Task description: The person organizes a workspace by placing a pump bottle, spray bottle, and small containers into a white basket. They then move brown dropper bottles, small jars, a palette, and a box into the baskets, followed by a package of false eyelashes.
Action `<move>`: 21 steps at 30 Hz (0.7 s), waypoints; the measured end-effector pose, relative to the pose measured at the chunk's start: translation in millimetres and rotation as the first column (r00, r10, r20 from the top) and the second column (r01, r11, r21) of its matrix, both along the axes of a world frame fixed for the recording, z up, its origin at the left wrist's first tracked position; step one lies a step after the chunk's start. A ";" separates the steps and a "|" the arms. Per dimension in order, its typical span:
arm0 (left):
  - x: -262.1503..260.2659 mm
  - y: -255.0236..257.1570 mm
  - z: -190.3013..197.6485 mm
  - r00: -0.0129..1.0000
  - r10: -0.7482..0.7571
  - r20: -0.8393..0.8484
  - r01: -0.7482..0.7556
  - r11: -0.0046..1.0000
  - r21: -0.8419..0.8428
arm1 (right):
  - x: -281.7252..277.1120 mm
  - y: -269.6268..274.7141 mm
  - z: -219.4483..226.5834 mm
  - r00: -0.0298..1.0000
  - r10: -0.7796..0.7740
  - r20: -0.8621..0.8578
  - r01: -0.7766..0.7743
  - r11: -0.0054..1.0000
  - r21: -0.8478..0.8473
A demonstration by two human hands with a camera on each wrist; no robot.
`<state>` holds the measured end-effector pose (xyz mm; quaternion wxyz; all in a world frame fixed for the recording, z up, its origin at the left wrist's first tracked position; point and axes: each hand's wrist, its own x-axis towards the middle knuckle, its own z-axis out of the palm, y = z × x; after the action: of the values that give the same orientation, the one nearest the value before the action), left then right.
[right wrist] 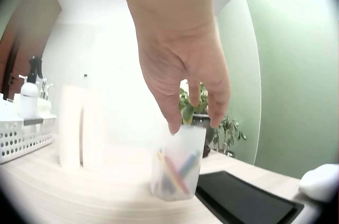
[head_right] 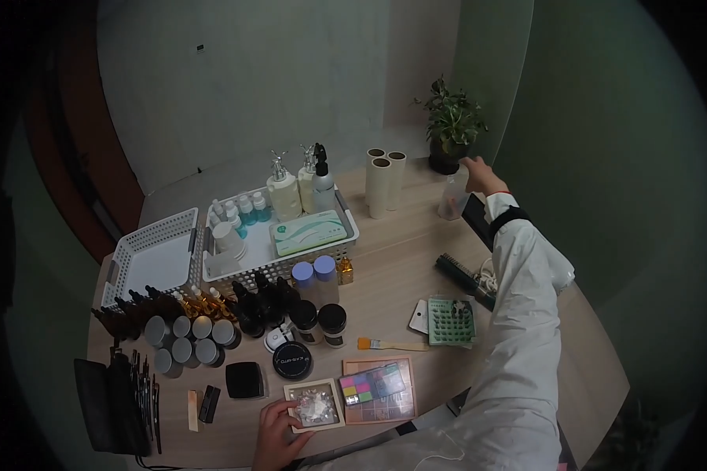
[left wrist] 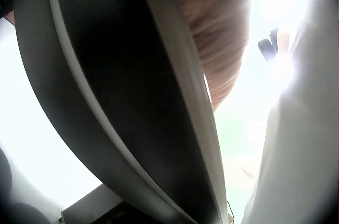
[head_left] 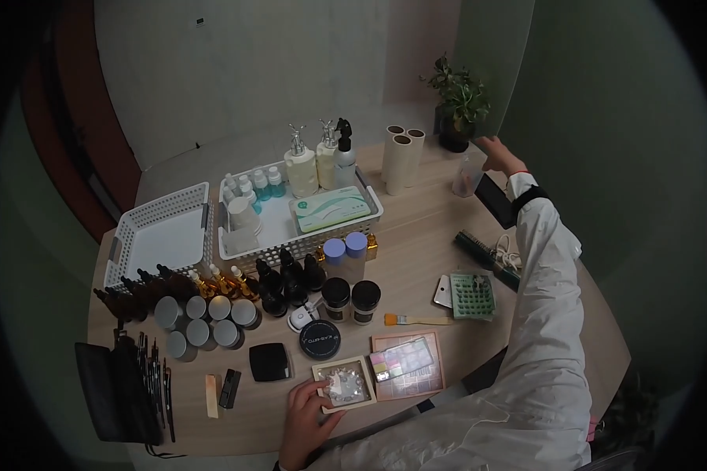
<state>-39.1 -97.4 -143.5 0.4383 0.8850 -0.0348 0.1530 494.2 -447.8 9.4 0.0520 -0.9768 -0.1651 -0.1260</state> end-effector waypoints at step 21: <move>1.1 1.2 1.7 1.000 0.000 0.010 0.000 1.000 -0.003 | -136.0 69.2 69.2 0.848 0.528 0.056 -0.526 0.821 0.222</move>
<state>-38.0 -96.2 -141.8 0.4395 0.8835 -0.0367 0.1578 358.2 -378.6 78.6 0.1974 -0.8811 -0.4124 -0.1210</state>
